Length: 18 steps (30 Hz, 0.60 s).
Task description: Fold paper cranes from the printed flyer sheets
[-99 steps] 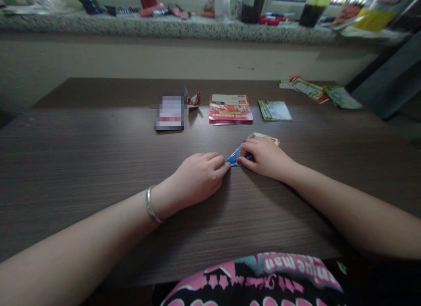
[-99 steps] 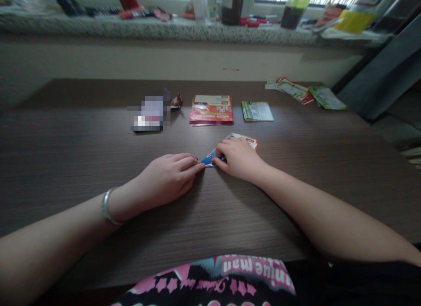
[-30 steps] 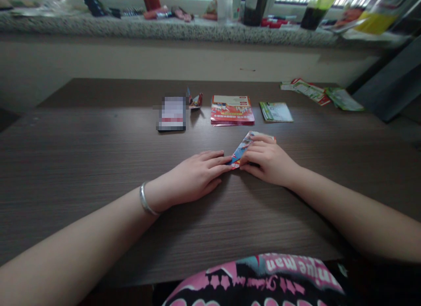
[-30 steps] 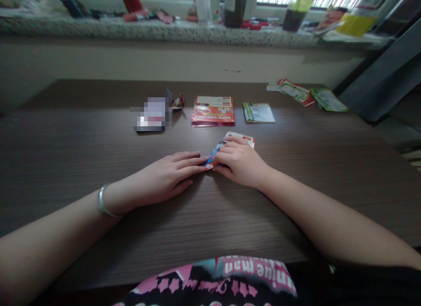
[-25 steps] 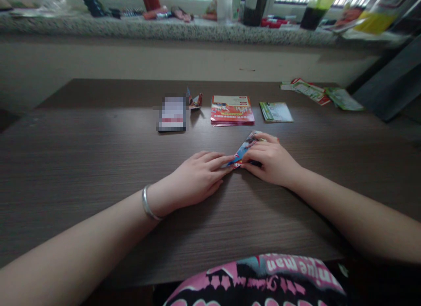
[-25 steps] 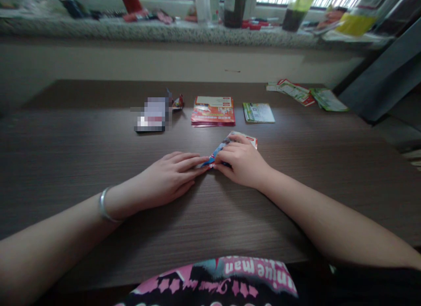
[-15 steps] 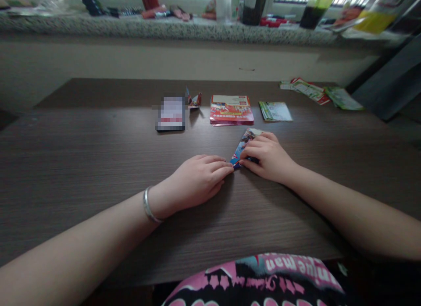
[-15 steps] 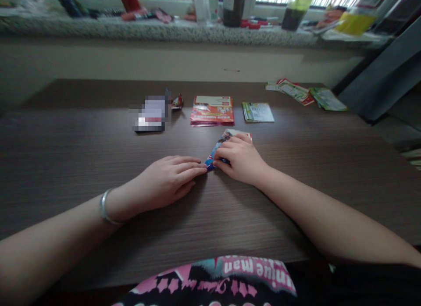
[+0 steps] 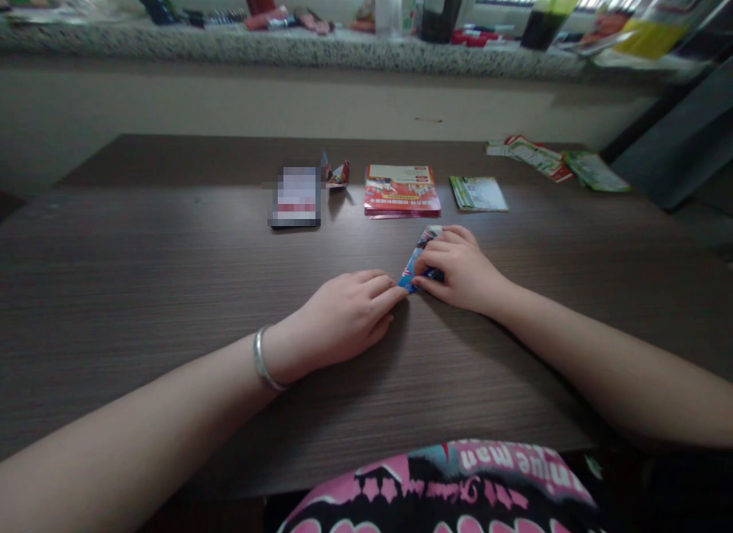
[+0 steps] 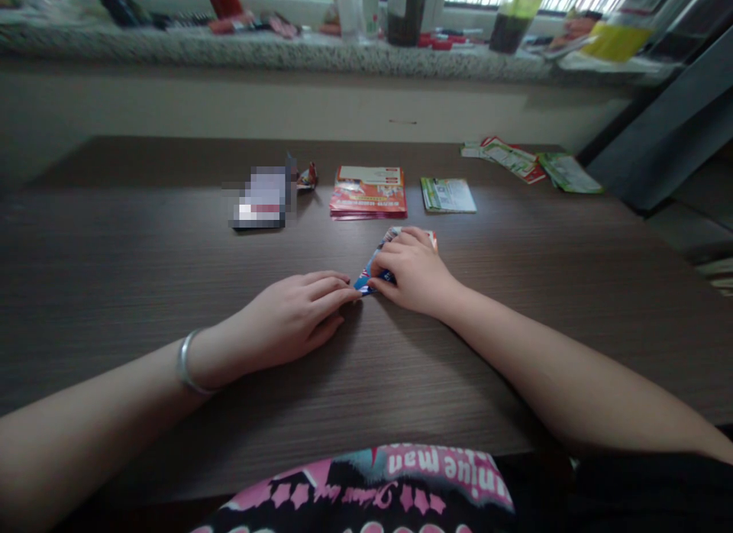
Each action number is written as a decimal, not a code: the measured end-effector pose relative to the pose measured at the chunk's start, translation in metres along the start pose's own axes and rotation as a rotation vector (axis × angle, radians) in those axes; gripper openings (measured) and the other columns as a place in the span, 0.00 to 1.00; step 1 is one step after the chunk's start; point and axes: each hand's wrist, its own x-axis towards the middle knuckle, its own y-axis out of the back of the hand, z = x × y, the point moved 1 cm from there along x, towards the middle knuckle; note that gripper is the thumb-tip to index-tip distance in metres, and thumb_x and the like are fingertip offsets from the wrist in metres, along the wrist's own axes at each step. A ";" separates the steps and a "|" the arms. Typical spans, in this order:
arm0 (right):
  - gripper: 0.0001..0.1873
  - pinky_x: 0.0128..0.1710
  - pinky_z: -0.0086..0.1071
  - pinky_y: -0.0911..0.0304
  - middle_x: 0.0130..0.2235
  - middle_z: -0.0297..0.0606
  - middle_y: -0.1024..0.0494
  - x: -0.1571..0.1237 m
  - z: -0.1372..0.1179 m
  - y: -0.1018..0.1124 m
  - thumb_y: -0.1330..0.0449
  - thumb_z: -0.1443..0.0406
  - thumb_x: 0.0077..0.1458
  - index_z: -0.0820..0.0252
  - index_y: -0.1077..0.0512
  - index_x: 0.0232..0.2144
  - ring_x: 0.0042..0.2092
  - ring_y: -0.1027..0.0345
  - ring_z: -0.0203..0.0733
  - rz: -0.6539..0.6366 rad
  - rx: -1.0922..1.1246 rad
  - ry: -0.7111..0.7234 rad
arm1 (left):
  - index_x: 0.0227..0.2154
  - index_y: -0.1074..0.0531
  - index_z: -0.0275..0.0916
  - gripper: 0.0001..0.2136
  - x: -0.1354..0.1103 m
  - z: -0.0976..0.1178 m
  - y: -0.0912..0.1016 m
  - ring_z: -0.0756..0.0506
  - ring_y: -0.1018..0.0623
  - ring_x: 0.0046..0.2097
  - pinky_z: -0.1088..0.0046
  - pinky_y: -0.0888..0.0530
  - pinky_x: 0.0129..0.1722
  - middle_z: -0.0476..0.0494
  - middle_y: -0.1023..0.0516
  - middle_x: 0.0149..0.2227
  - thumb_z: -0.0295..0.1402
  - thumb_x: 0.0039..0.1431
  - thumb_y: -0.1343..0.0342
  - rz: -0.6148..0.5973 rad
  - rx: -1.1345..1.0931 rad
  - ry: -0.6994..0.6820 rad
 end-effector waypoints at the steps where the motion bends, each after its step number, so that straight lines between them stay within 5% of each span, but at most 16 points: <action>1: 0.09 0.56 0.44 0.52 0.33 0.37 0.23 0.000 -0.001 0.001 0.41 0.57 0.56 0.55 0.26 0.31 0.42 0.35 0.47 -0.001 -0.012 0.012 | 0.53 0.31 0.35 0.16 0.000 0.001 0.000 0.42 0.25 0.49 0.63 0.25 0.49 0.37 0.24 0.46 0.30 0.64 0.53 -0.007 0.005 0.015; 5: 0.09 0.54 0.43 0.49 0.31 0.38 0.24 -0.004 -0.006 0.007 0.44 0.60 0.59 0.56 0.28 0.30 0.39 0.34 0.46 0.007 -0.029 0.048 | 0.60 0.38 0.36 0.21 -0.001 0.001 0.000 0.42 0.25 0.52 0.64 0.25 0.51 0.38 0.25 0.52 0.31 0.64 0.52 0.027 0.015 0.026; 10: 0.12 0.41 0.37 0.44 0.30 0.40 0.24 -0.008 -0.007 0.011 0.46 0.59 0.60 0.58 0.28 0.29 0.36 0.34 0.44 -0.047 0.108 0.091 | 0.56 0.33 0.39 0.18 -0.004 -0.009 -0.002 0.42 0.28 0.58 0.61 0.29 0.57 0.41 0.27 0.56 0.31 0.63 0.50 0.046 -0.001 -0.035; 18: 0.11 0.43 0.38 0.46 0.32 0.39 0.23 -0.006 -0.002 0.005 0.43 0.58 0.59 0.58 0.26 0.31 0.38 0.34 0.45 -0.082 0.088 -0.010 | 0.53 0.31 0.35 0.16 -0.002 -0.010 -0.002 0.43 0.28 0.57 0.61 0.31 0.59 0.38 0.28 0.56 0.29 0.63 0.51 0.020 -0.102 -0.029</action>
